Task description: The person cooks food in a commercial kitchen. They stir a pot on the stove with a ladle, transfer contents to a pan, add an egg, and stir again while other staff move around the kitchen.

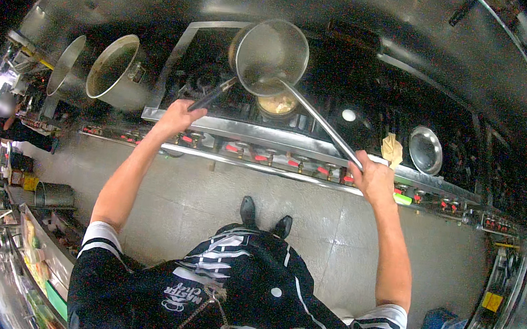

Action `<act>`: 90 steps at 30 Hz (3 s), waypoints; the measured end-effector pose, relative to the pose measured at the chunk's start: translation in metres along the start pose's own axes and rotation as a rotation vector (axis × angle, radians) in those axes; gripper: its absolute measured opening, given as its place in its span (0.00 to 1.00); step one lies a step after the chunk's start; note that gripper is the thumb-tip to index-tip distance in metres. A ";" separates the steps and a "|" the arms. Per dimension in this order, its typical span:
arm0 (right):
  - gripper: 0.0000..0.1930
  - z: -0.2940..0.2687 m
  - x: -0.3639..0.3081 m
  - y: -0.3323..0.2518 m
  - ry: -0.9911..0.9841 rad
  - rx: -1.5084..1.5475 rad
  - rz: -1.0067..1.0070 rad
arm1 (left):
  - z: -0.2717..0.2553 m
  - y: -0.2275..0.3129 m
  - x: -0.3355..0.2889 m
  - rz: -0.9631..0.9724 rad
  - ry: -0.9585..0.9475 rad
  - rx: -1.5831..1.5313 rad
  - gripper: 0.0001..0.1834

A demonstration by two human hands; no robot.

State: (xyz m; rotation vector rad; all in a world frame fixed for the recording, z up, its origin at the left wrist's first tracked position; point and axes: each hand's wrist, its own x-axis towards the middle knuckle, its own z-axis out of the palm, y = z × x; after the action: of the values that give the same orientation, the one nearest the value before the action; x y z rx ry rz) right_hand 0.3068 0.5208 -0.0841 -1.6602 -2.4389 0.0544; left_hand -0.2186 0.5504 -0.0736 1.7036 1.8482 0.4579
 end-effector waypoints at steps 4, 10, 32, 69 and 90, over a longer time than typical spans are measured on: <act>0.13 -0.016 0.003 -0.015 -0.070 -0.042 0.053 | 0.002 -0.009 0.011 0.089 0.047 0.002 0.21; 0.14 -0.050 -0.009 -0.026 -0.162 0.010 0.150 | -0.001 -0.028 0.025 0.073 0.046 0.060 0.23; 0.14 -0.048 -0.051 -0.153 -0.453 1.563 0.961 | 0.054 -0.119 -0.061 -0.493 -0.097 -1.258 0.23; 0.16 -0.049 -0.007 -0.163 -0.557 1.453 1.022 | 0.093 -0.124 -0.085 -0.460 -0.154 -1.208 0.18; 0.13 -0.067 0.011 -0.169 -0.554 1.713 0.874 | 0.092 -0.108 -0.082 -0.451 -0.068 -1.245 0.20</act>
State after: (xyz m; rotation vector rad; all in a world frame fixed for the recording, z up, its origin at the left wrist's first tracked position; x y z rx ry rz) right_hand 0.1599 0.4630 0.0063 -1.4436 -0.6706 2.0848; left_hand -0.2452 0.4444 -0.1957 0.4454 1.2951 1.0316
